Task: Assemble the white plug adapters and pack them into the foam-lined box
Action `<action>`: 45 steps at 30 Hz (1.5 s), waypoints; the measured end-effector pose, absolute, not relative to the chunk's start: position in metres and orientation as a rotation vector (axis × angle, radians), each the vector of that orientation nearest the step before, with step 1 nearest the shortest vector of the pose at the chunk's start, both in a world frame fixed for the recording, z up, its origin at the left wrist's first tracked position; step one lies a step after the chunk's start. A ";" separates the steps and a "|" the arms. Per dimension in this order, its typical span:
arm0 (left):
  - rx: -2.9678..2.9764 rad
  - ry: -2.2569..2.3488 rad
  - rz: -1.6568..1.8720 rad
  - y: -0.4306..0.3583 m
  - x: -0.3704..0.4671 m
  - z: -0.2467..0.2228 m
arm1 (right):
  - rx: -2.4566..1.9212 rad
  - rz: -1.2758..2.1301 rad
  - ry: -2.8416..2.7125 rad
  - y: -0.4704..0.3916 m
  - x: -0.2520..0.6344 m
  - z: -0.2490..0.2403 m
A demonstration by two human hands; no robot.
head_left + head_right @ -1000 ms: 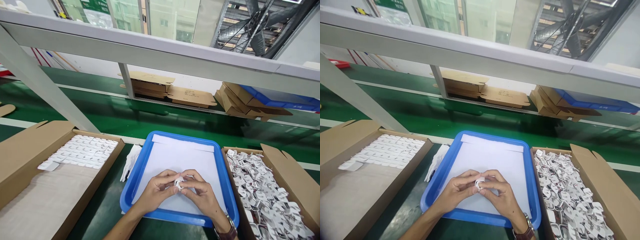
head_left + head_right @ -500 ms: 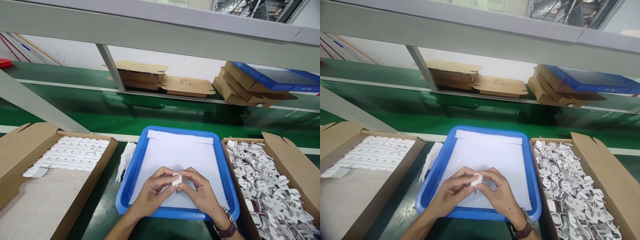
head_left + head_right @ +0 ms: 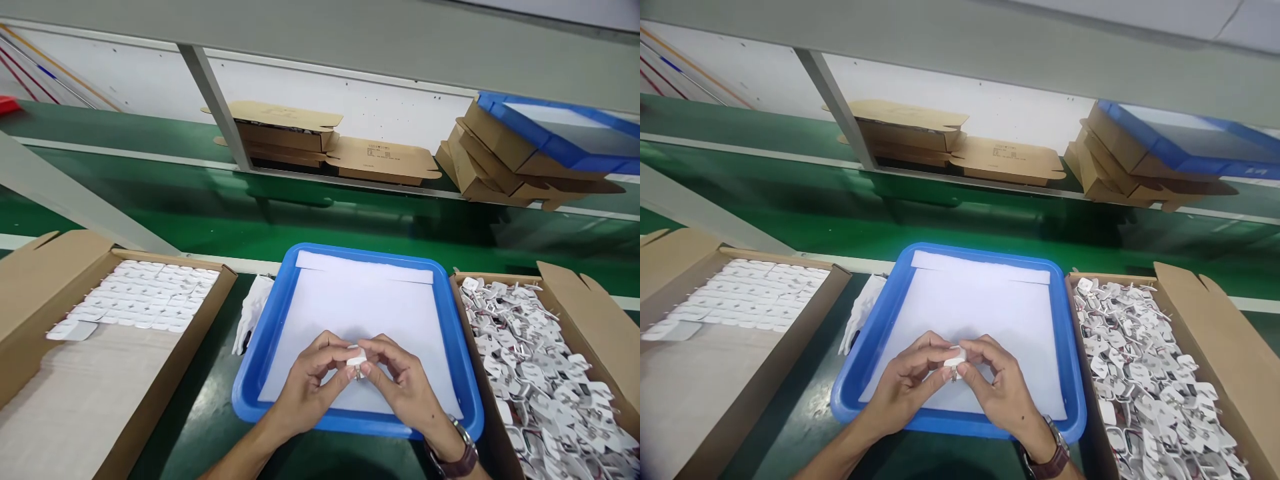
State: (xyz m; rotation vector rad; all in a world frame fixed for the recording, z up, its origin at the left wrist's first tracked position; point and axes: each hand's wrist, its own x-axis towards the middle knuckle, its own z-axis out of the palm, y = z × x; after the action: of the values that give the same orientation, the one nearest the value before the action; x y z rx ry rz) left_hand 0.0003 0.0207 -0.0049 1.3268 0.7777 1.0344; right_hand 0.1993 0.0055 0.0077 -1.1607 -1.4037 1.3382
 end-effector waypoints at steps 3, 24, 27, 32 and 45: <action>1.349 0.801 0.978 0.022 0.002 -0.002 | -1.245 1.327 -1.370 0.007 0.198 0.009; 1.479 1.042 0.976 0.020 0.011 -0.012 | -1.351 1.353 -1.322 0.007 0.195 0.001; 1.561 1.109 1.034 0.016 0.011 0.002 | -1.419 1.257 -1.341 0.003 0.196 -0.007; 1.880 1.339 1.171 0.007 -0.033 0.037 | -1.598 1.249 -1.339 0.008 0.203 -0.021; 1.649 2.563 0.551 0.033 -0.308 0.047 | -1.729 1.408 -1.467 0.014 0.202 -0.022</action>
State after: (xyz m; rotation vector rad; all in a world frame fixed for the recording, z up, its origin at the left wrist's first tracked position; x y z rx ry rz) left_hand -0.3075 0.0330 0.0473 1.6488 2.5631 0.5512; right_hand 0.2022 0.0143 -0.0216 -1.7287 -1.4673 1.4075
